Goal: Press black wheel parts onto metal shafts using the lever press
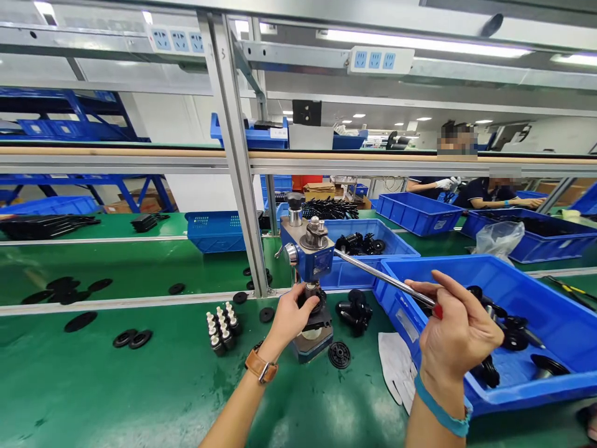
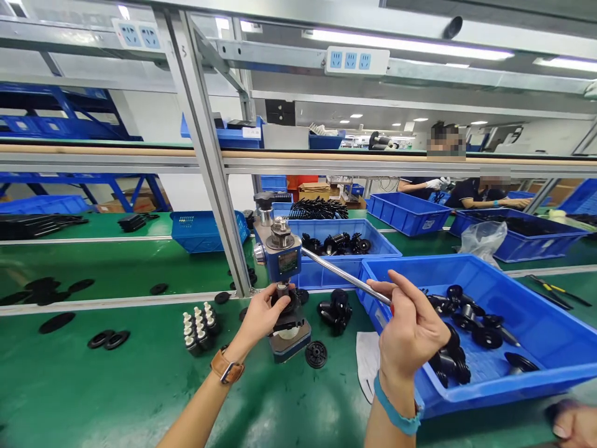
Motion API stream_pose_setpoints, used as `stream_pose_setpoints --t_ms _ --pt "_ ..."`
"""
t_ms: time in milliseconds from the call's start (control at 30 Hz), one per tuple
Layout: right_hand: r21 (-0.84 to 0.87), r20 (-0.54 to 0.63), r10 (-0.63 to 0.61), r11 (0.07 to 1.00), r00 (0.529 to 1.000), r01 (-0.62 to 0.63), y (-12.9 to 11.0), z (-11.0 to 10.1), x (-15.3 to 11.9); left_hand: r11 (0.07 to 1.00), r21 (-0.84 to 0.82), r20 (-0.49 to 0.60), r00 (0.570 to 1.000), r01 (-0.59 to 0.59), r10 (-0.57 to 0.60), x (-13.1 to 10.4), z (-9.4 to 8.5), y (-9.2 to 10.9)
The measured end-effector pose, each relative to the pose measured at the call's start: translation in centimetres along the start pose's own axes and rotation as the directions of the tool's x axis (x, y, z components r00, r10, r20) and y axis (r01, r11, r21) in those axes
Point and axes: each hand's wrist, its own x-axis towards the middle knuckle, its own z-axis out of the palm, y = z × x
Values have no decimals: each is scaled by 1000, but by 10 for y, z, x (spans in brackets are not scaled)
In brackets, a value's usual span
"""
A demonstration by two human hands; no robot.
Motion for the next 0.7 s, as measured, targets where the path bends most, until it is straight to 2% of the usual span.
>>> stream_pose_setpoints --t_ms 67,300,400,467,533,567,600,633,700 --pt "-6 -22 -23 1000 999 23 3 -1 -2 1000 13 -24 1000 -20 21 1 1 2" --pt "-35 51 13 999 999 -11 7 -10 -2 1000 -27 -34 999 13 -13 8 -1 11" --pt "-145 164 25 989 986 -1 -8 -5 17 996 86 -78 997 -13 19 3 -3 17" --pt "-223 291 5 973 957 63 -24 8 41 978 186 -99 988 -96 116 -7 7 25" --pt "-272 432 -39 947 901 171 -42 29 69 941 237 -20 968 -240 252 -20 34 39" --pt "-283 493 -59 933 868 224 -50 41 84 917 228 69 945 -327 320 -26 55 48" --pt "-288 541 -77 918 837 271 -56 52 97 884 201 181 903 -422 390 -31 79 58" --pt "-292 578 -91 905 811 310 -60 63 109 837 170 302 836 -520 458 -33 106 68" --pt "-317 628 -93 876 773 363 -66 78 124 736 130 461 697 -665 549 -31 161 88"
